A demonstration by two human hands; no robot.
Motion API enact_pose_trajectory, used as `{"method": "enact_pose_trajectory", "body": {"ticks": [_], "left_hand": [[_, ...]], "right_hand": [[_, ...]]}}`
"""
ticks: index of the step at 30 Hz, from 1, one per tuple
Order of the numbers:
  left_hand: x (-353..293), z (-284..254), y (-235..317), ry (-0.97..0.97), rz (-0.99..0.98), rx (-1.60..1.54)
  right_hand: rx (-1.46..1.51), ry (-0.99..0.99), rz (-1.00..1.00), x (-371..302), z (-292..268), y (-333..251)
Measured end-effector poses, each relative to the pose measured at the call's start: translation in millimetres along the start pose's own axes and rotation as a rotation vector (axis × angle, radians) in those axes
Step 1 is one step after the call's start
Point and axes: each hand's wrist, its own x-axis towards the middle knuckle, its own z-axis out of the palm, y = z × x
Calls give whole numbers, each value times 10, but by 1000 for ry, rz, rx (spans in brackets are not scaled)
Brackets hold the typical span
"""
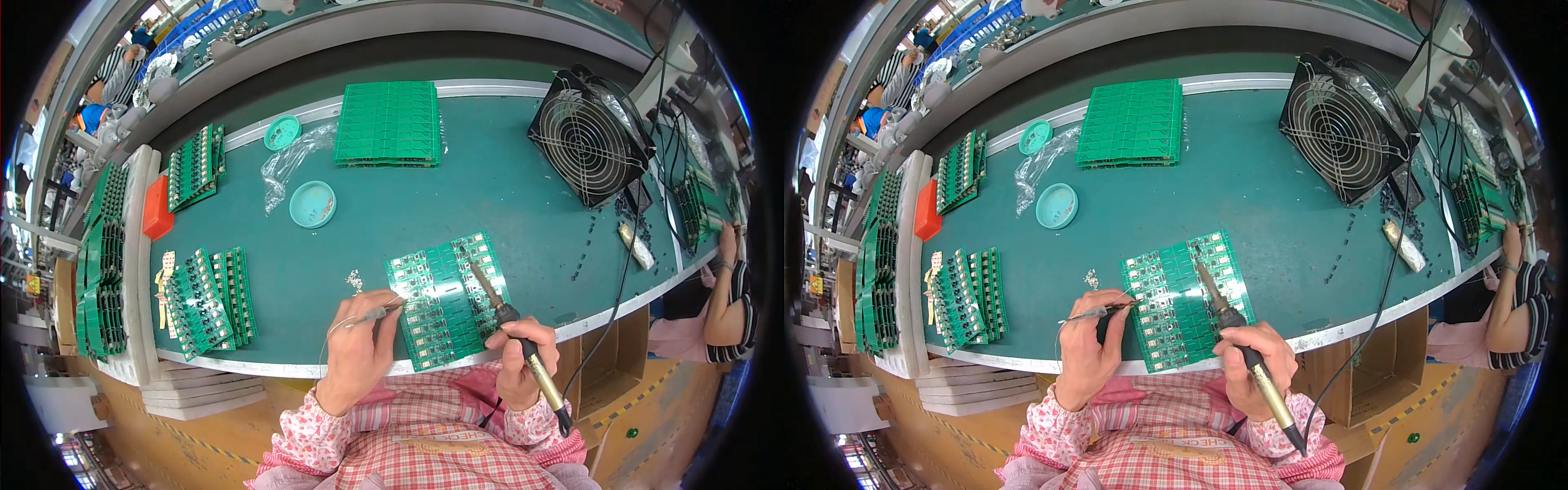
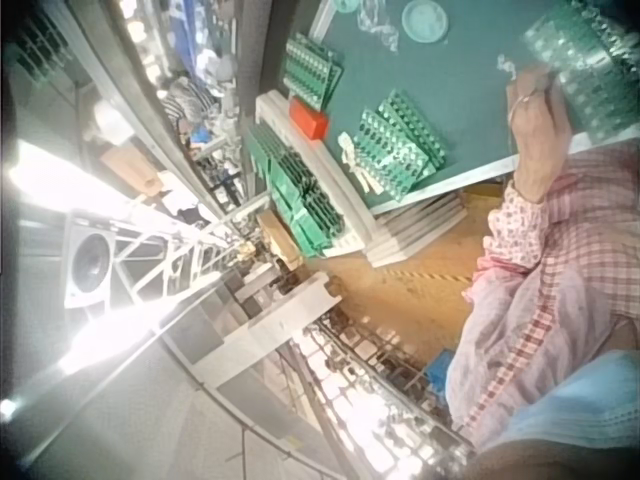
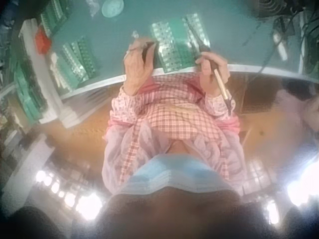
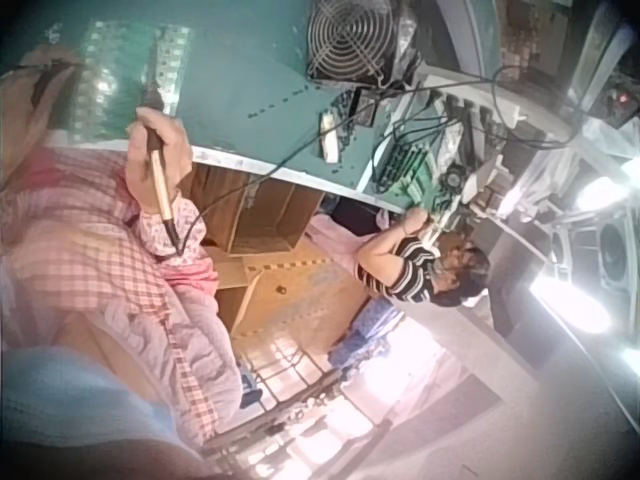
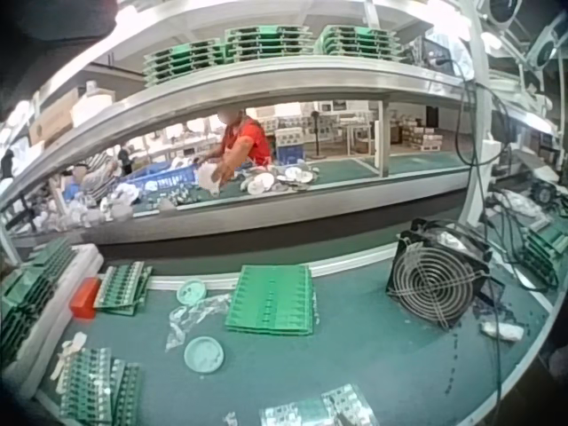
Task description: The person solders small electronic components onto a green circuit board using a soldering iron and tweezers.
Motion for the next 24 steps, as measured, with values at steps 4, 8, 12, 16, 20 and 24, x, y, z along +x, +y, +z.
{"method": "enact_pose_trajectory", "body": {"ticks": [4, 8, 12, 16, 20, 24], "left_hand": [[5, -5, -2, -9, -10, 4], [9, 0, 5, -4, -11, 1], [6, -3, 1, 0, -13, 3], [9, -6, 12, -6, -19, 2], [2, -12, 16, -13, -34, -1], [2, -6, 17, -6, -29, -6]], "right_hand": [[243, -32, 70, -7, 24, -92], [371, -87, -2, -7, 62, -64], [378, -127, -56, 62, 99, -74], [381, -128, -61, 80, 111, -77], [367, -138, -39, 66, 98, -76], [356, -149, -30, 57, 105, -77]]}}
